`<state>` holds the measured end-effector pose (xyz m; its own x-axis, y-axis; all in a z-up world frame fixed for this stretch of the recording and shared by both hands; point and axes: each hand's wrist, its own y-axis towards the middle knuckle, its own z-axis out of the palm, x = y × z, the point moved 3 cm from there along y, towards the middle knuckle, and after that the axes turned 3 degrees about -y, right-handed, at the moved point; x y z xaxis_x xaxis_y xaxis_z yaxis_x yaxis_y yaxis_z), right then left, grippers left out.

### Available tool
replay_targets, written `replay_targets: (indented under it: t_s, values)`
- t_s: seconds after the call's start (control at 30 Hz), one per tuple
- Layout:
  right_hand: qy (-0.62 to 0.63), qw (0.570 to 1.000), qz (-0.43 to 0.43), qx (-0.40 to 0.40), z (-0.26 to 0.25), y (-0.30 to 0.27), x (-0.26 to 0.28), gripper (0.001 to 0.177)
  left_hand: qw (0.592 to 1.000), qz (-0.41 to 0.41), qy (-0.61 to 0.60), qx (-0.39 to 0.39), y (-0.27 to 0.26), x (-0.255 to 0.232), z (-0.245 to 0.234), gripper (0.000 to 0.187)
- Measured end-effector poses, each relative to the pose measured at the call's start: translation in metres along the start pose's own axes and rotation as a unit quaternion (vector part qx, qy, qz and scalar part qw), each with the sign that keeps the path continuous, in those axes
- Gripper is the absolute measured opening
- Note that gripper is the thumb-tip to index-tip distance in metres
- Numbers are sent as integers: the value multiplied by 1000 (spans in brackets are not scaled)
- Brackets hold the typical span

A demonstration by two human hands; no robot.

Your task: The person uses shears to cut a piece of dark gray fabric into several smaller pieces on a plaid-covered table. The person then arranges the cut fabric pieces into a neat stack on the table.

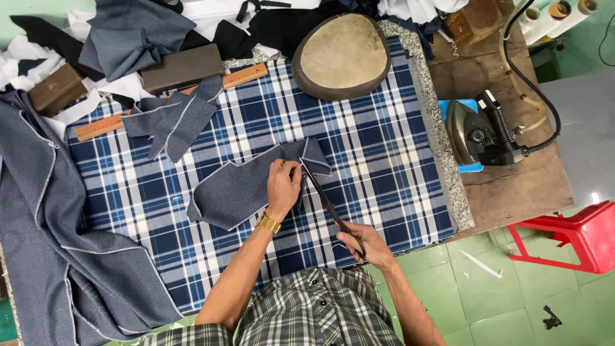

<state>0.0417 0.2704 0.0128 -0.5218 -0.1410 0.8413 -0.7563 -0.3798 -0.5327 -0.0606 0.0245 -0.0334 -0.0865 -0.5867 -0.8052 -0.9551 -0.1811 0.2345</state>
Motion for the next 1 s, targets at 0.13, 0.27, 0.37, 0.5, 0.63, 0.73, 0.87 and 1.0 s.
replay_targets:
  t_s: [0.13,0.27,0.37,0.5,0.63,0.73,0.87,1.0]
  values:
    - [9,999,6,-41,-21,1,-27,49,1000,-6,8,17,-21,5,1,8]
    - [-43,982,-22,-185,-57,11,-28,36,991,21,-22,128,-74,2,3,8]
    - [-167,945,-49,-277,-80,31,-11,29,980,18,-42,194,-121,-3,-3,8]
    - [-327,873,-27,-362,-105,70,17,36,979,19,-39,198,-152,-19,-27,6]
    - [-441,815,-89,-365,-142,109,4,25,994,18,59,86,-144,-1,-69,21]
    - [-501,797,-80,-328,-135,103,20,35,995,-21,92,-28,-128,17,-128,25]
    - [-594,715,-104,-353,-95,79,37,48,967,-101,176,-155,-113,20,-199,38]
    - [-526,709,-351,-313,-14,74,-9,36,949,-220,176,-144,-110,50,-207,63]
